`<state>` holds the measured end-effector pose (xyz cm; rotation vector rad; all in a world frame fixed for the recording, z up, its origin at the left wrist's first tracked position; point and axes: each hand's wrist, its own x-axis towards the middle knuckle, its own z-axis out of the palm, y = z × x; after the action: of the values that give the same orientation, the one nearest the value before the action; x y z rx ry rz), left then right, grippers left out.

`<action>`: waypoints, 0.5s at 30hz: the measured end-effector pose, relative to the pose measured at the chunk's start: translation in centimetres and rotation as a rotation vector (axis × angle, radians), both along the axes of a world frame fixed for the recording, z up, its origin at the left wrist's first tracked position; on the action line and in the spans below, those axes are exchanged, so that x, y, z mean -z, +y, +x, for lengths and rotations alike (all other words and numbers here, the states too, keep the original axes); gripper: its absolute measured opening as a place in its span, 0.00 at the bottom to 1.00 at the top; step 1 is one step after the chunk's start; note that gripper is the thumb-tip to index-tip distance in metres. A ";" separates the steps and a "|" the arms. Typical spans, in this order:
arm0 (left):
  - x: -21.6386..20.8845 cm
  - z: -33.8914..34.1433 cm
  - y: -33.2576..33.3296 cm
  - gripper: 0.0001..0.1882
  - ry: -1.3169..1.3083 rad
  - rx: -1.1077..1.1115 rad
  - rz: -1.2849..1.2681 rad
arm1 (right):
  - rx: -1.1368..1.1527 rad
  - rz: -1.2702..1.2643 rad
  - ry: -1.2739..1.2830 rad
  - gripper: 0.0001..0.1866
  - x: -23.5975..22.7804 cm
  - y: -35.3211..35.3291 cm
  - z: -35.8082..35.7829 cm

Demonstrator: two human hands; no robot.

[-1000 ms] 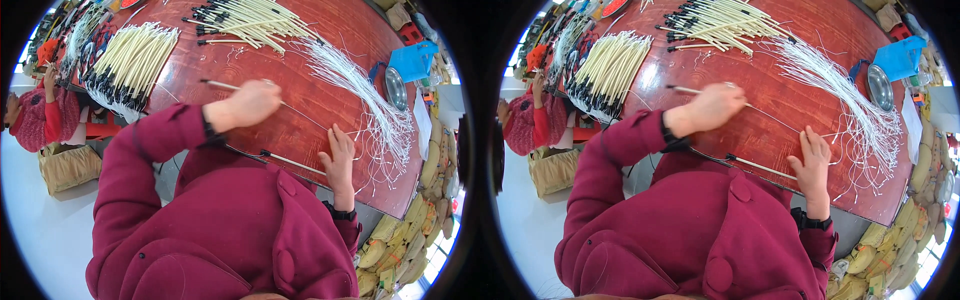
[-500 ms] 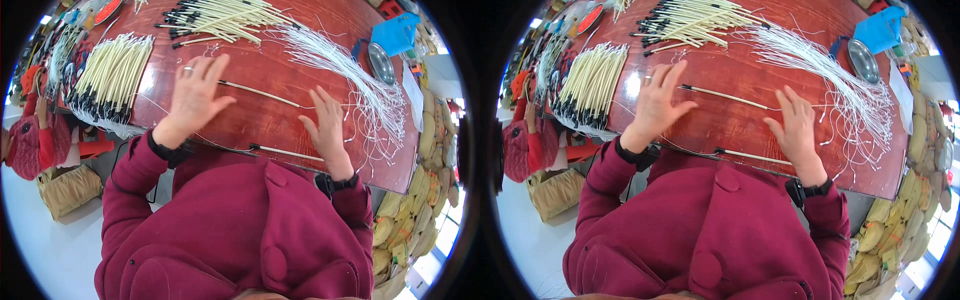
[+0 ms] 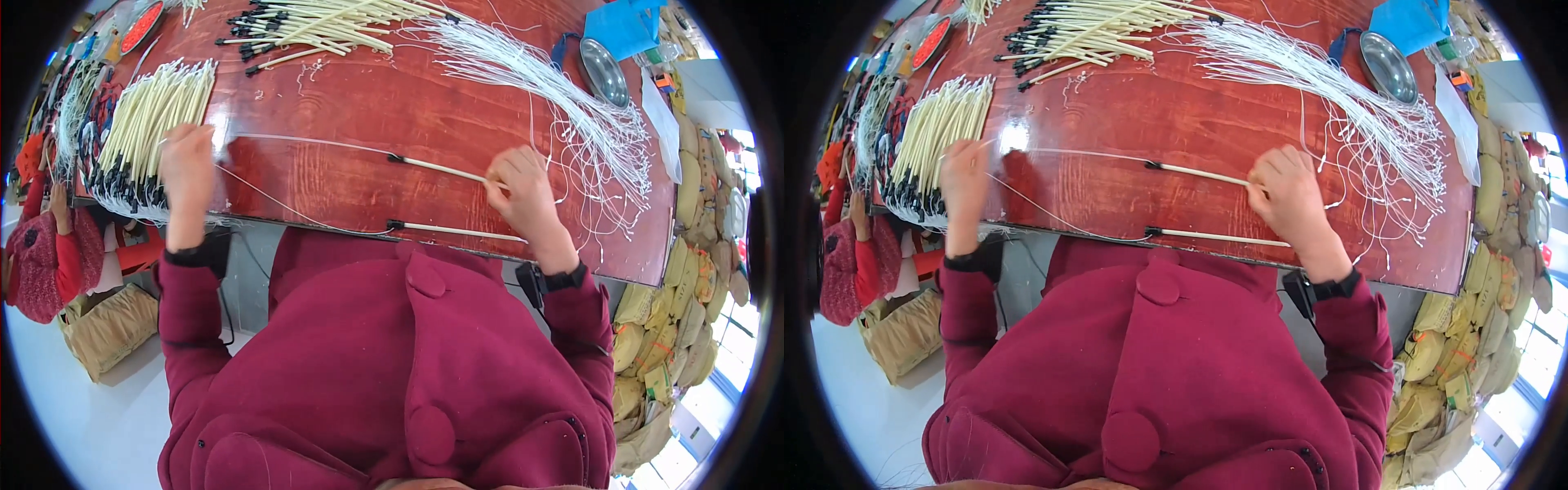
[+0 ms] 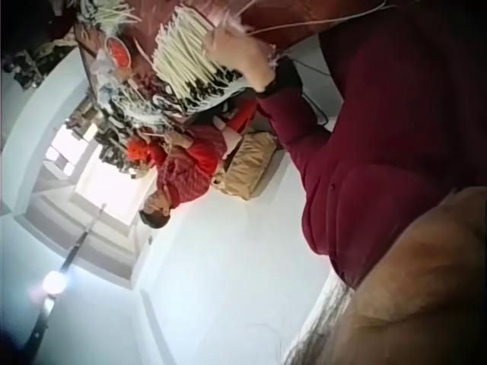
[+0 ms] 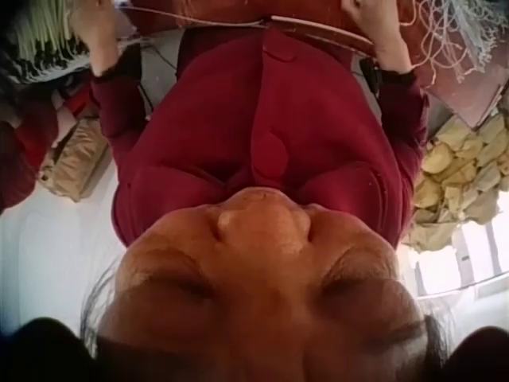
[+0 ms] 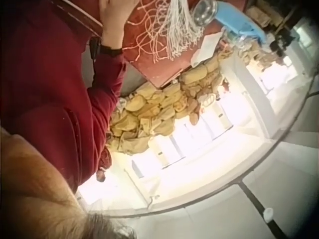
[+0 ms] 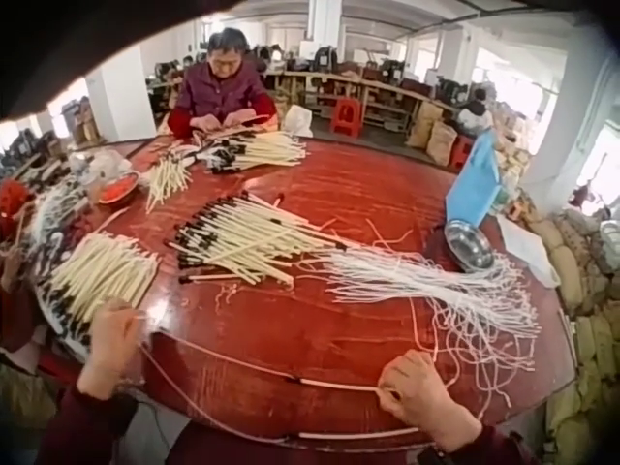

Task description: Manually assembling components by inserting white fibers into sleeves on sticks.

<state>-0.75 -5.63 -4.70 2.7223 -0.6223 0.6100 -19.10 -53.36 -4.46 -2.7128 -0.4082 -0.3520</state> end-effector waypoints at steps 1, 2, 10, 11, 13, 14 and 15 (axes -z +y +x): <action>-0.2 0.5 2.9 0.09 0.108 -0.119 0.084 | 0.039 -0.005 0.084 0.09 -0.4 -1.2 -1.6; -0.8 0.4 4.4 0.13 0.212 -0.241 0.175 | 0.073 -0.002 0.166 0.09 -0.6 -1.8 -2.9; -4.7 -4.9 -10.0 0.22 0.013 0.115 -0.170 | 0.175 0.141 0.177 0.20 -1.4 -1.7 -6.3; -4.5 -5.8 -12.5 0.21 0.161 0.323 -0.191 | 0.173 0.131 0.169 0.20 -1.3 -1.9 -5.8; -3.0 -7.5 -16.9 0.19 0.383 0.678 -0.205 | 0.183 0.066 0.144 0.23 -1.4 -2.1 -4.7; -2.1 -8.5 -18.7 0.18 0.448 0.779 -0.232 | 0.188 0.039 0.133 0.25 -1.3 -2.2 -4.0; -1.4 -9.6 -19.7 0.17 0.516 0.885 -0.257 | 0.194 0.033 0.131 0.25 -1.3 -2.2 -3.7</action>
<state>-10.31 -25.34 -3.32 1.9360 -1.3377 -0.2116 -22.79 -55.55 -3.13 -2.7300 -0.1021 -0.2290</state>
